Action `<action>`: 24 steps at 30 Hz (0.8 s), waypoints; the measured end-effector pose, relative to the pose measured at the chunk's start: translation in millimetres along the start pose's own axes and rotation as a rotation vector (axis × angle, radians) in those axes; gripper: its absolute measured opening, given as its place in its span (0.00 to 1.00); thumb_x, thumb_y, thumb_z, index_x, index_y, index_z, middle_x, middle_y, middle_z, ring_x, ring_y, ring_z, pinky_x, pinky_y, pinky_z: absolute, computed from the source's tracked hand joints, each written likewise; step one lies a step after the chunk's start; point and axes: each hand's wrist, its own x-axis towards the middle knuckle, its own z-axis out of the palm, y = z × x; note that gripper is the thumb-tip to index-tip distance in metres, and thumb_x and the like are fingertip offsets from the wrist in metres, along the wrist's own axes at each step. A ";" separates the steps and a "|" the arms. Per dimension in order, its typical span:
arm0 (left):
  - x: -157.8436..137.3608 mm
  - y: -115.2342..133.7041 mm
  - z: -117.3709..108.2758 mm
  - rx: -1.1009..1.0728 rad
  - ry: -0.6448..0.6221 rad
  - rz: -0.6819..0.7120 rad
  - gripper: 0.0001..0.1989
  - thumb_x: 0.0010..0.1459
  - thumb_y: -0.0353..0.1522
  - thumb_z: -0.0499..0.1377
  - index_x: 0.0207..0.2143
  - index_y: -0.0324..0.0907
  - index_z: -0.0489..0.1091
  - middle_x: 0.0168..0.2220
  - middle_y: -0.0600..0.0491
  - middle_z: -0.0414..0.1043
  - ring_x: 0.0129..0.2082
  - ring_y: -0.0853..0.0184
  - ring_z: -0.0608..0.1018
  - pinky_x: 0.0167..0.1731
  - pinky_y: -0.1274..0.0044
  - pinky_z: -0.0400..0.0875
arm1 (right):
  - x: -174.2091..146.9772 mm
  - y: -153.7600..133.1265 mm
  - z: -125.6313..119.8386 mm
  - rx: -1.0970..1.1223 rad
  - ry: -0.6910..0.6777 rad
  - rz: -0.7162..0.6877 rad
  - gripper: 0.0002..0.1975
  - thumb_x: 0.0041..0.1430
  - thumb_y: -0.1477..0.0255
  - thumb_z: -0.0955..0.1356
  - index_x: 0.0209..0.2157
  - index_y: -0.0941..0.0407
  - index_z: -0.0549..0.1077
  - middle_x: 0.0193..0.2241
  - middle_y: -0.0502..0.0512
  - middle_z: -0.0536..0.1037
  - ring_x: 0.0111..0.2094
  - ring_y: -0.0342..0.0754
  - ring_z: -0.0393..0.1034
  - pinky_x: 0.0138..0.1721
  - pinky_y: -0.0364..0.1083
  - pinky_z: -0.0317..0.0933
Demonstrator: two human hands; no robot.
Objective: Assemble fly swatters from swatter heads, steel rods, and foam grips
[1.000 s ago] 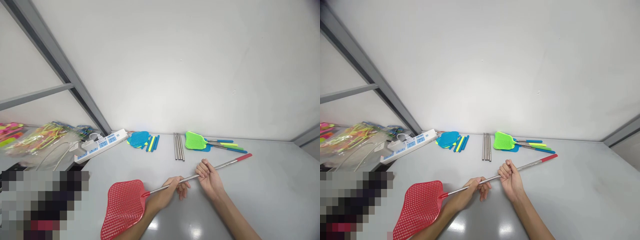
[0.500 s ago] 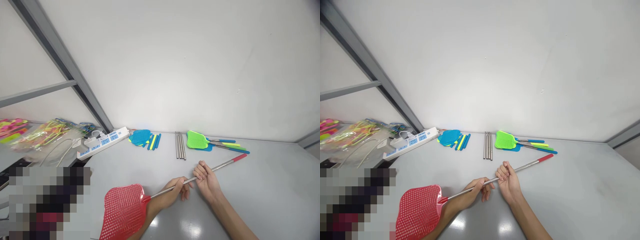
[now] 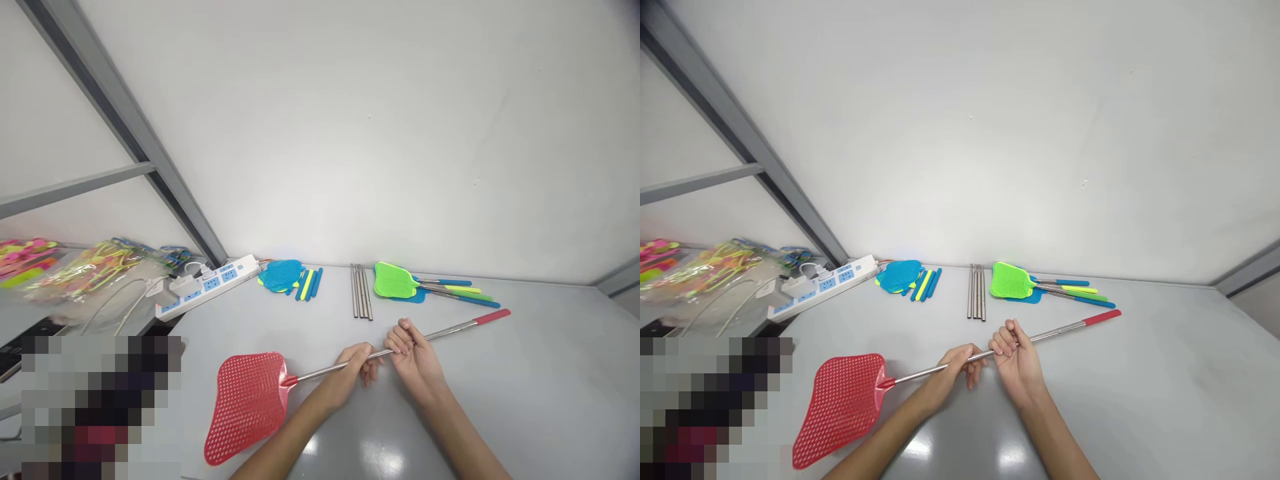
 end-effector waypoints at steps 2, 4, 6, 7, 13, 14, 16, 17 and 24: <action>2.5 -1.4 -2.8 -0.025 0.057 0.039 0.21 0.56 0.43 0.44 0.32 0.36 0.68 0.22 0.52 0.65 0.21 0.70 0.66 0.25 0.77 0.59 | 1.2 -5.6 -1.2 -0.006 -0.002 -0.030 0.06 0.54 0.75 0.62 0.24 0.58 0.60 0.14 0.41 0.48 0.14 0.35 0.48 0.18 0.37 0.53; 3.3 -1.3 -7.0 -0.088 0.109 0.079 0.24 0.56 0.45 0.42 0.36 0.36 0.68 0.24 0.50 0.67 0.23 0.69 0.68 0.27 0.76 0.60 | 1.9 -12.7 -3.2 0.001 -0.003 -0.071 0.06 0.54 0.77 0.62 0.25 0.57 0.60 0.15 0.41 0.49 0.15 0.35 0.49 0.19 0.37 0.53; 2.9 0.9 -11.3 -0.174 0.153 0.110 0.26 0.55 0.47 0.40 0.38 0.37 0.68 0.26 0.49 0.68 0.24 0.67 0.69 0.29 0.75 0.60 | 2.2 -21.2 -5.3 0.011 -0.001 -0.122 0.06 0.55 0.78 0.61 0.25 0.57 0.60 0.15 0.42 0.49 0.15 0.35 0.49 0.19 0.37 0.53; 2.4 2.5 -13.1 -0.214 0.184 0.127 0.27 0.55 0.47 0.40 0.39 0.37 0.68 0.26 0.49 0.68 0.24 0.67 0.69 0.29 0.75 0.60 | 2.3 -25.6 -6.3 0.017 -0.001 -0.142 0.06 0.55 0.78 0.60 0.25 0.57 0.60 0.15 0.42 0.49 0.15 0.36 0.50 0.19 0.37 0.53; 1.3 7.5 -15.1 -0.395 0.470 0.233 0.29 0.55 0.47 0.38 0.32 0.36 0.69 0.24 0.50 0.67 0.21 0.69 0.69 0.27 0.75 0.61 | 1.4 -37.6 -7.2 0.067 -0.031 -0.154 0.06 0.56 0.78 0.59 0.26 0.58 0.60 0.16 0.42 0.50 0.16 0.35 0.51 0.20 0.37 0.54; 1.5 7.0 -14.8 -0.413 0.503 0.249 0.28 0.55 0.47 0.38 0.32 0.36 0.69 0.24 0.51 0.66 0.21 0.69 0.68 0.26 0.76 0.61 | 1.2 -36.5 -6.7 0.073 -0.037 -0.141 0.06 0.56 0.78 0.59 0.26 0.58 0.60 0.16 0.42 0.50 0.16 0.35 0.50 0.20 0.37 0.54; 2.1 5.6 -14.7 -0.426 0.579 0.270 0.26 0.56 0.46 0.40 0.32 0.36 0.68 0.23 0.51 0.66 0.21 0.70 0.68 0.25 0.76 0.62 | 1.1 -32.5 -5.8 0.082 -0.044 -0.122 0.05 0.56 0.78 0.59 0.26 0.58 0.60 0.16 0.42 0.50 0.16 0.35 0.50 0.21 0.37 0.54; 2.3 5.0 -15.1 -0.430 0.626 0.277 0.24 0.55 0.45 0.41 0.31 0.37 0.67 0.23 0.52 0.66 0.21 0.70 0.68 0.24 0.77 0.62 | 1.1 -30.1 -5.4 0.082 -0.045 -0.115 0.05 0.56 0.78 0.59 0.26 0.58 0.60 0.16 0.42 0.50 0.16 0.35 0.50 0.21 0.38 0.54; 3.9 4.5 -23.0 -0.627 0.915 0.405 0.17 0.52 0.45 0.46 0.28 0.41 0.63 0.18 0.58 0.60 0.18 0.73 0.65 0.16 0.82 0.60 | 2.4 -18.2 -3.6 0.026 0.006 -0.092 0.05 0.55 0.77 0.61 0.25 0.58 0.60 0.16 0.42 0.49 0.17 0.36 0.50 0.20 0.38 0.53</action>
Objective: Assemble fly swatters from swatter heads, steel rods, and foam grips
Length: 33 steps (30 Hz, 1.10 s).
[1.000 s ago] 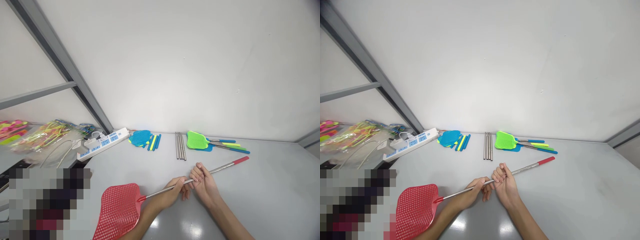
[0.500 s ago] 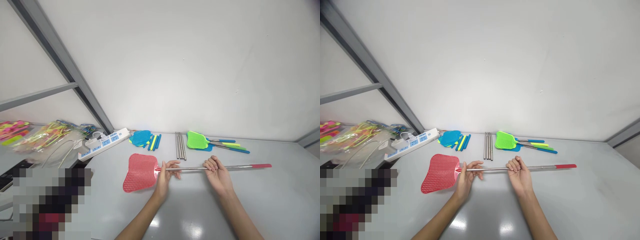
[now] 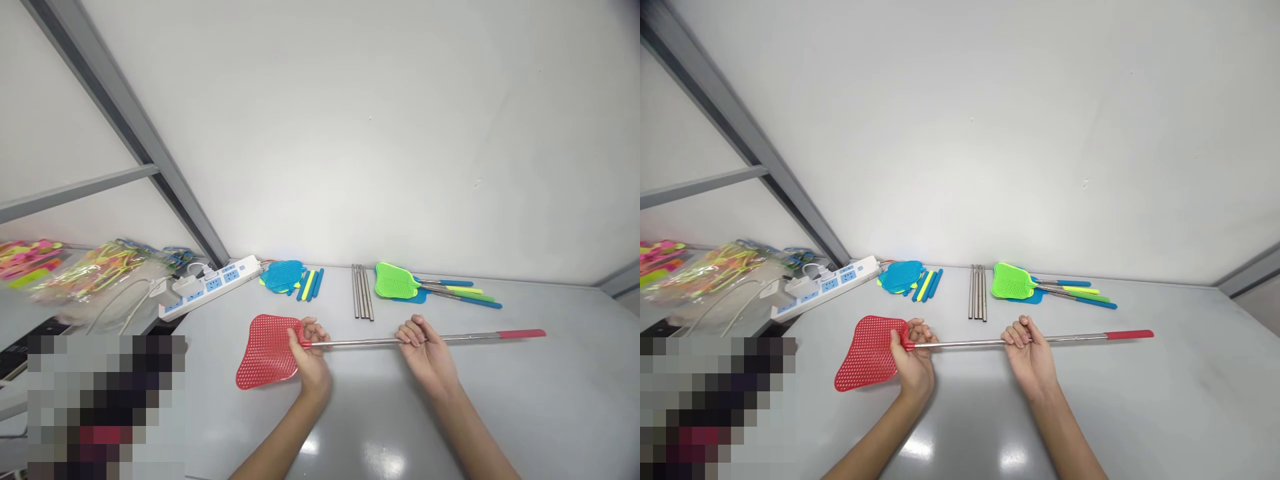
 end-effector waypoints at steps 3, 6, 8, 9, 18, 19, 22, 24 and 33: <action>2.8 -1.9 -0.4 0.031 0.072 -0.013 0.15 0.51 0.44 0.50 0.28 0.41 0.62 0.17 0.59 0.59 0.16 0.74 0.64 0.15 0.83 0.58 | -3.1 2.7 2.5 -0.062 0.037 -0.078 0.06 0.54 0.76 0.62 0.24 0.57 0.61 0.16 0.42 0.48 0.16 0.36 0.48 0.20 0.38 0.52; 3.2 -5.1 -2.0 0.089 0.058 -0.046 0.16 0.50 0.45 0.50 0.27 0.40 0.62 0.15 0.58 0.60 0.15 0.72 0.65 0.14 0.81 0.59 | -8.2 6.6 5.2 -0.082 0.059 -0.161 0.07 0.54 0.73 0.62 0.24 0.58 0.61 0.15 0.42 0.46 0.16 0.35 0.46 0.20 0.38 0.50; 2.1 -6.4 -3.6 0.126 0.037 -0.057 0.17 0.51 0.45 0.48 0.28 0.39 0.62 0.14 0.57 0.61 0.15 0.71 0.65 0.14 0.80 0.59 | -11.1 10.4 5.6 -0.064 0.073 -0.176 0.08 0.55 0.72 0.62 0.23 0.58 0.61 0.15 0.42 0.45 0.16 0.35 0.45 0.19 0.38 0.50; 1.3 -6.7 -4.4 0.140 0.033 -0.056 0.18 0.52 0.45 0.47 0.28 0.39 0.63 0.14 0.56 0.62 0.15 0.70 0.65 0.15 0.80 0.59 | -12.2 12.5 5.1 -0.053 0.081 -0.173 0.08 0.55 0.72 0.62 0.23 0.58 0.61 0.15 0.42 0.45 0.16 0.35 0.45 0.19 0.38 0.49; -4.4 -6.6 -7.7 0.062 0.053 -0.089 0.20 0.53 0.43 0.44 0.38 0.37 0.63 0.15 0.55 0.64 0.15 0.68 0.67 0.18 0.76 0.61 | -18.9 28.3 -2.2 -0.024 0.120 -0.185 0.09 0.56 0.73 0.61 0.23 0.59 0.61 0.15 0.42 0.44 0.16 0.36 0.42 0.18 0.38 0.47; -4.4 -6.9 -8.0 0.053 0.056 -0.089 0.20 0.53 0.43 0.44 0.38 0.37 0.63 0.15 0.55 0.64 0.14 0.68 0.67 0.18 0.76 0.61 | -20.1 29.1 -1.5 -0.033 0.121 -0.185 0.09 0.56 0.73 0.61 0.22 0.59 0.61 0.15 0.42 0.44 0.16 0.36 0.42 0.18 0.38 0.47; -3.7 -7.8 -9.0 0.028 0.073 -0.091 0.21 0.52 0.44 0.45 0.37 0.37 0.64 0.14 0.55 0.64 0.14 0.68 0.67 0.18 0.77 0.61 | -24.0 31.6 1.9 -0.066 0.117 -0.188 0.10 0.56 0.72 0.60 0.22 0.58 0.61 0.15 0.42 0.44 0.16 0.36 0.42 0.19 0.39 0.47; -3.4 -7.9 -9.8 0.014 0.091 -0.093 0.21 0.52 0.44 0.46 0.37 0.37 0.64 0.14 0.56 0.64 0.14 0.69 0.67 0.19 0.77 0.61 | -26.7 33.5 4.3 -0.085 0.111 -0.193 0.11 0.57 0.71 0.60 0.22 0.58 0.61 0.15 0.42 0.44 0.16 0.37 0.42 0.19 0.39 0.46; -8.5 -8.2 -8.9 0.064 0.115 -0.102 0.21 0.53 0.42 0.44 0.40 0.36 0.64 0.14 0.55 0.64 0.15 0.69 0.67 0.20 0.77 0.61 | -36.0 38.1 9.7 -0.117 0.123 -0.218 0.13 0.57 0.70 0.59 0.20 0.58 0.61 0.13 0.43 0.45 0.16 0.37 0.41 0.18 0.40 0.44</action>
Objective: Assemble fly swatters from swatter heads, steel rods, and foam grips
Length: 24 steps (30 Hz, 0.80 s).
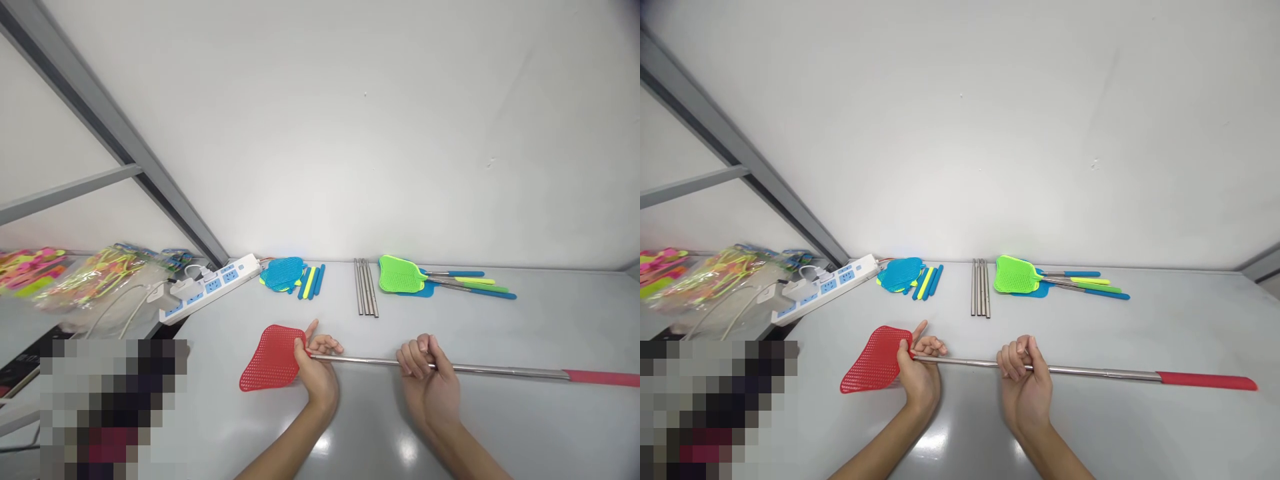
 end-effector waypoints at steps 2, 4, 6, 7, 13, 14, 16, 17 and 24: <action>-1.5 -1.4 0.7 0.012 -0.007 -0.002 0.22 0.53 0.42 0.44 0.41 0.36 0.63 0.14 0.55 0.64 0.15 0.69 0.67 0.20 0.77 0.60 | -0.9 -0.3 0.6 -0.002 0.004 0.004 0.13 0.57 0.70 0.59 0.20 0.58 0.61 0.13 0.43 0.44 0.16 0.37 0.40 0.18 0.40 0.43; -2.6 -2.6 1.3 0.016 -0.015 -0.005 0.22 0.54 0.42 0.43 0.42 0.36 0.62 0.14 0.55 0.64 0.15 0.68 0.67 0.20 0.76 0.61 | -1.3 0.0 1.0 -0.001 0.011 0.013 0.13 0.57 0.70 0.59 0.20 0.58 0.61 0.13 0.43 0.44 0.16 0.37 0.40 0.18 0.40 0.43; -3.4 -3.2 1.7 0.017 -0.019 -0.002 0.22 0.54 0.42 0.42 0.42 0.36 0.62 0.14 0.55 0.65 0.15 0.68 0.67 0.20 0.76 0.61 | -1.5 1.3 0.8 0.001 0.018 0.021 0.13 0.57 0.70 0.59 0.20 0.58 0.61 0.14 0.43 0.44 0.16 0.37 0.40 0.18 0.40 0.43; -3.8 -3.3 1.7 0.017 -0.020 -0.001 0.21 0.54 0.42 0.42 0.42 0.36 0.62 0.14 0.55 0.65 0.15 0.68 0.67 0.20 0.76 0.61 | -1.6 2.1 0.6 0.001 0.021 0.026 0.13 0.57 0.70 0.59 0.20 0.58 0.61 0.14 0.43 0.44 0.16 0.37 0.40 0.18 0.40 0.43; -6.2 -2.7 1.0 0.002 -0.022 -0.013 0.21 0.54 0.42 0.44 0.42 0.37 0.62 0.14 0.56 0.64 0.15 0.68 0.67 0.19 0.76 0.61 | -1.9 6.6 -1.8 0.001 0.051 0.055 0.12 0.57 0.70 0.59 0.21 0.58 0.61 0.14 0.43 0.45 0.16 0.37 0.40 0.19 0.40 0.44; -6.5 -2.7 1.0 -0.002 -0.021 -0.013 0.21 0.54 0.42 0.44 0.42 0.38 0.62 0.14 0.56 0.64 0.15 0.68 0.67 0.19 0.76 0.61 | -1.9 7.1 -2.2 0.002 0.056 0.062 0.12 0.57 0.70 0.59 0.21 0.58 0.61 0.13 0.43 0.45 0.16 0.37 0.41 0.19 0.40 0.45; -7.2 -2.6 1.2 -0.014 -0.015 -0.014 0.21 0.53 0.43 0.45 0.42 0.38 0.63 0.15 0.56 0.64 0.15 0.68 0.67 0.18 0.77 0.61 | -2.1 7.9 -2.6 0.000 0.066 0.074 0.12 0.56 0.70 0.59 0.21 0.58 0.61 0.13 0.42 0.45 0.16 0.37 0.41 0.19 0.39 0.46; -7.7 -2.5 1.5 -0.020 -0.012 -0.015 0.21 0.53 0.43 0.45 0.42 0.38 0.63 0.14 0.56 0.64 0.15 0.68 0.67 0.17 0.77 0.61 | -2.3 8.3 -2.7 -0.003 0.071 0.080 0.12 0.56 0.70 0.60 0.21 0.58 0.62 0.13 0.42 0.45 0.16 0.37 0.41 0.19 0.39 0.46; -12.9 0.0 4.9 -0.008 -0.015 -0.032 0.22 0.54 0.43 0.45 0.44 0.38 0.62 0.14 0.56 0.63 0.14 0.68 0.67 0.16 0.77 0.61 | -0.9 11.2 -5.5 -0.059 0.088 0.116 0.11 0.55 0.69 0.61 0.21 0.56 0.64 0.12 0.44 0.55 0.16 0.38 0.51 0.22 0.41 0.53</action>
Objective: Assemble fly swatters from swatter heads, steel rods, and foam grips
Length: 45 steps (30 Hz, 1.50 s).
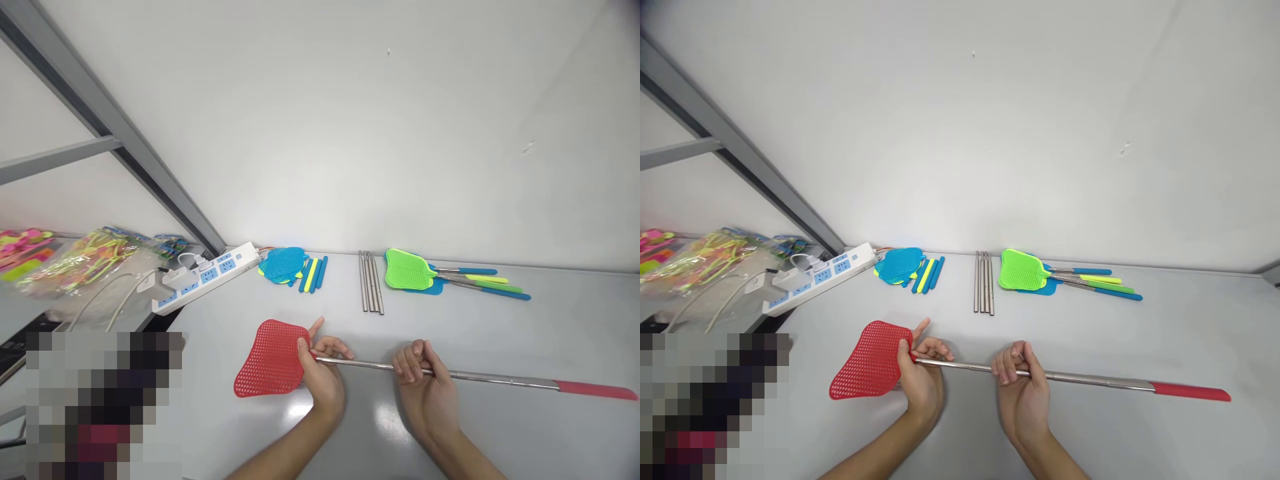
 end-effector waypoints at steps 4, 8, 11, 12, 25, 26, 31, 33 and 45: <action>-2.4 1.8 1.6 0.016 0.001 0.002 0.23 0.54 0.43 0.44 0.45 0.37 0.61 0.14 0.56 0.64 0.14 0.68 0.67 0.16 0.76 0.61 | 3.3 1.8 -4.9 -0.048 0.070 0.026 0.09 0.52 0.68 0.62 0.23 0.56 0.69 0.21 0.50 0.72 0.28 0.44 0.67 0.36 0.47 0.59; -3.6 2.8 3.3 0.009 0.014 -0.014 0.24 0.53 0.44 0.45 0.44 0.37 0.62 0.13 0.56 0.63 0.13 0.68 0.67 0.17 0.77 0.61 | 4.4 3.4 -9.7 -0.093 0.082 0.066 0.08 0.51 0.67 0.64 0.25 0.56 0.71 0.30 0.55 0.77 0.42 0.50 0.67 0.46 0.50 0.55; -4.4 2.6 3.7 0.016 0.008 -0.002 0.24 0.53 0.45 0.44 0.45 0.37 0.61 0.13 0.56 0.63 0.13 0.68 0.67 0.16 0.77 0.61 | 4.6 4.7 -11.9 -0.124 0.058 0.071 0.09 0.51 0.66 0.63 0.25 0.56 0.71 0.32 0.57 0.77 0.45 0.51 0.65 0.47 0.51 0.53; -4.8 2.4 3.6 0.019 0.001 0.005 0.25 0.53 0.45 0.44 0.46 0.37 0.60 0.13 0.56 0.63 0.13 0.68 0.67 0.16 0.77 0.61 | 4.8 5.1 -12.4 -0.132 0.052 0.073 0.09 0.51 0.66 0.63 0.26 0.56 0.71 0.33 0.57 0.77 0.45 0.51 0.65 0.48 0.52 0.53; -8.0 0.2 2.6 0.013 0.001 -0.002 0.24 0.53 0.45 0.45 0.44 0.37 0.61 0.13 0.56 0.63 0.14 0.67 0.67 0.17 0.76 0.63 | 4.2 8.3 -8.8 -0.204 -0.009 0.091 0.11 0.50 0.63 0.64 0.25 0.56 0.71 0.34 0.58 0.76 0.46 0.53 0.63 0.48 0.53 0.52; -8.1 0.0 2.5 0.012 0.001 -0.003 0.23 0.53 0.45 0.45 0.43 0.37 0.61 0.13 0.56 0.63 0.14 0.68 0.67 0.18 0.76 0.63 | 4.1 8.4 -8.1 -0.209 -0.011 0.091 0.11 0.49 0.62 0.64 0.25 0.56 0.71 0.34 0.58 0.76 0.46 0.53 0.63 0.48 0.53 0.52; -10.6 -1.1 3.7 0.022 -0.024 -0.001 0.21 0.53 0.45 0.45 0.38 0.38 0.63 0.13 0.56 0.64 0.14 0.68 0.68 0.19 0.76 0.63 | 3.7 8.2 -6.4 -0.215 -0.012 0.095 0.12 0.49 0.62 0.64 0.25 0.55 0.71 0.33 0.58 0.77 0.46 0.53 0.64 0.47 0.53 0.53; -11.7 -1.6 4.6 0.028 -0.032 -0.002 0.20 0.54 0.45 0.44 0.37 0.38 0.62 0.13 0.56 0.64 0.14 0.67 0.68 0.19 0.75 0.63 | 3.7 8.1 -6.4 -0.211 -0.020 0.102 0.12 0.49 0.62 0.64 0.26 0.55 0.71 0.33 0.58 0.77 0.45 0.52 0.64 0.47 0.53 0.53; -16.9 -5.9 5.1 0.026 -0.022 -0.025 0.19 0.54 0.45 0.44 0.32 0.39 0.62 0.12 0.56 0.64 0.14 0.68 0.69 0.21 0.75 0.64 | 5.0 9.6 -7.2 -0.214 0.023 0.108 0.13 0.48 0.61 0.65 0.29 0.55 0.71 0.31 0.57 0.77 0.41 0.52 0.68 0.44 0.53 0.55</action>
